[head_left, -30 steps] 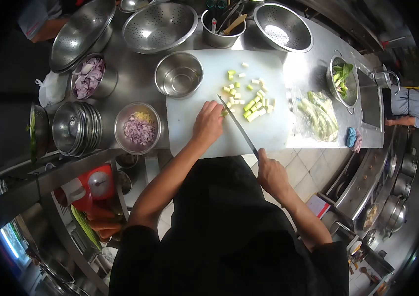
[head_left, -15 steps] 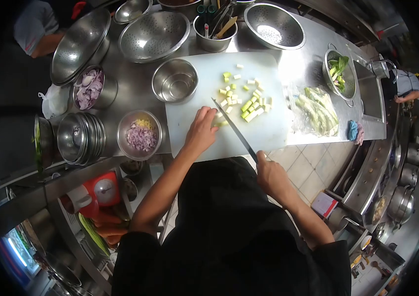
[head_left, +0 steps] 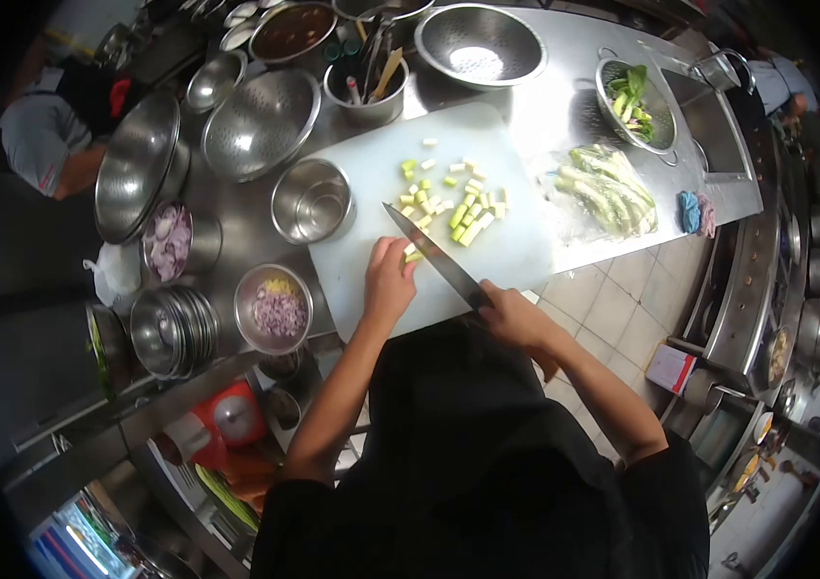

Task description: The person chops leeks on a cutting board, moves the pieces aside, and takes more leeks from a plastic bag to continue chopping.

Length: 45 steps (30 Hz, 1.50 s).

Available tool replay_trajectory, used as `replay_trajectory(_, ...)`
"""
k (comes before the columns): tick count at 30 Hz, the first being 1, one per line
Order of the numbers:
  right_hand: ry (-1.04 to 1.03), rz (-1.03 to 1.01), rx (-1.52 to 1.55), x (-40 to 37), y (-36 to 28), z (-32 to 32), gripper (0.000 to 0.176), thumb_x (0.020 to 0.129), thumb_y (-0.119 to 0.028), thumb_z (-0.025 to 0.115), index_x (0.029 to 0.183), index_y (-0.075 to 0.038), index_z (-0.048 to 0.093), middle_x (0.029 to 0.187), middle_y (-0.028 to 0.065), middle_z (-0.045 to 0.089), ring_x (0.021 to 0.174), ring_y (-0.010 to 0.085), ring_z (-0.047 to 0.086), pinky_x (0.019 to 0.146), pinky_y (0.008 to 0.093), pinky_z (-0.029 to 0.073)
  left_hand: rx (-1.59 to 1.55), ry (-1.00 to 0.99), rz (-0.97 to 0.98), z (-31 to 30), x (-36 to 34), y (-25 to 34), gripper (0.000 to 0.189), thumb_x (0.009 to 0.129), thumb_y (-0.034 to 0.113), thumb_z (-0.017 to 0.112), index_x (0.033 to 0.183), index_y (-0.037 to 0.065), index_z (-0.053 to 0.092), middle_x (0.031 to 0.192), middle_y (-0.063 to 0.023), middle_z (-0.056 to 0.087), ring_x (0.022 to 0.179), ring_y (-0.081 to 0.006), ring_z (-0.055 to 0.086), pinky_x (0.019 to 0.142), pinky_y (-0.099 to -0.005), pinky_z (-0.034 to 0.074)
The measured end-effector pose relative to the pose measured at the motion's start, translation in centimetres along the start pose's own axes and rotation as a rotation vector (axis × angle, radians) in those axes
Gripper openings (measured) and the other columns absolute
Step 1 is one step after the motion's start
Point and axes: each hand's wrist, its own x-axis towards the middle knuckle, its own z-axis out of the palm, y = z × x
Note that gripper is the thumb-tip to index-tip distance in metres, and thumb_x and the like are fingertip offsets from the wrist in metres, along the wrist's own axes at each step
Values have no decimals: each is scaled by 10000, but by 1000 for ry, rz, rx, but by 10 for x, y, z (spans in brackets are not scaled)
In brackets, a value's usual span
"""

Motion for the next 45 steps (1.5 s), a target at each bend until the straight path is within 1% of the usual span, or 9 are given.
replay_trajectory(3,-220,319,561,-26,-15,-66,413,891,-91,548,1263,46,432,669,237,593,539,341,588,565,439,496,-97,-40,-126,-1,4,1,461,703,-27,724,1130,22,556,1118,-159,534,1086,-345,529,871,-390,460)
replay_trajectory(9,310,395,-294,-31,57,-59,340,850,-70,497,1186,-44,455,693,239,618,680,429,604,622,530,462,148,193,193,10,74,8,560,825,121,646,1336,3,448,1385,-208,408,1296,-367,383,1077,-446,309)
replay_trajectory(17,510,328,-168,-36,59,-55,300,801,-76,546,1095,-85,490,759,229,614,661,411,610,597,518,480,-58,8,167,70,116,27,520,868,182,558,1341,-3,448,1422,-202,411,1363,-372,317,1123,-508,219)
replay_trajectory(25,584,276,-204,-70,80,-85,415,721,-77,666,1103,-108,508,832,166,566,668,365,609,602,453,497,250,-332,614,61,120,101,458,828,34,513,1285,29,534,1400,-98,495,1350,-308,397,1126,-538,194)
replay_trajectory(28,618,251,-77,-99,104,-106,578,678,-43,710,1213,-148,519,834,152,556,685,357,603,612,448,491,188,-21,405,70,131,117,425,833,-63,451,1232,16,574,1357,-129,533,1323,-311,434,1112,-494,263)
replay_trajectory(32,649,290,39,-150,149,-155,534,708,-64,723,1204,-140,542,798,156,577,680,308,615,627,437,492,223,-119,445,123,124,164,319,859,-54,438,1110,-6,629,1185,-162,632,1133,-313,595,1010,-448,410)
replay_trajectory(36,314,301,795,-187,209,-210,299,870,-147,652,1151,-89,571,726,133,619,564,178,582,512,308,472,162,-307,163,168,117,152,228,836,-88,481,999,-47,636,995,-175,657,862,-259,671,774,-324,506)
replay_trajectory(41,99,300,1740,-144,274,-238,335,961,-235,532,1246,-69,474,636,185,589,345,143,415,354,235,332,130,-455,-73,172,118,137,267,823,-112,462,1035,-73,619,1006,-154,645,895,-212,663,801,-288,495)
replay_trajectory(45,145,454,1691,-174,279,-230,299,932,-194,555,1198,-80,483,602,190,573,330,155,413,339,241,318,-151,-347,-309,186,116,139,352,838,-87,469,1166,-48,592,1112,-129,619,958,-203,638,833,-279,490)
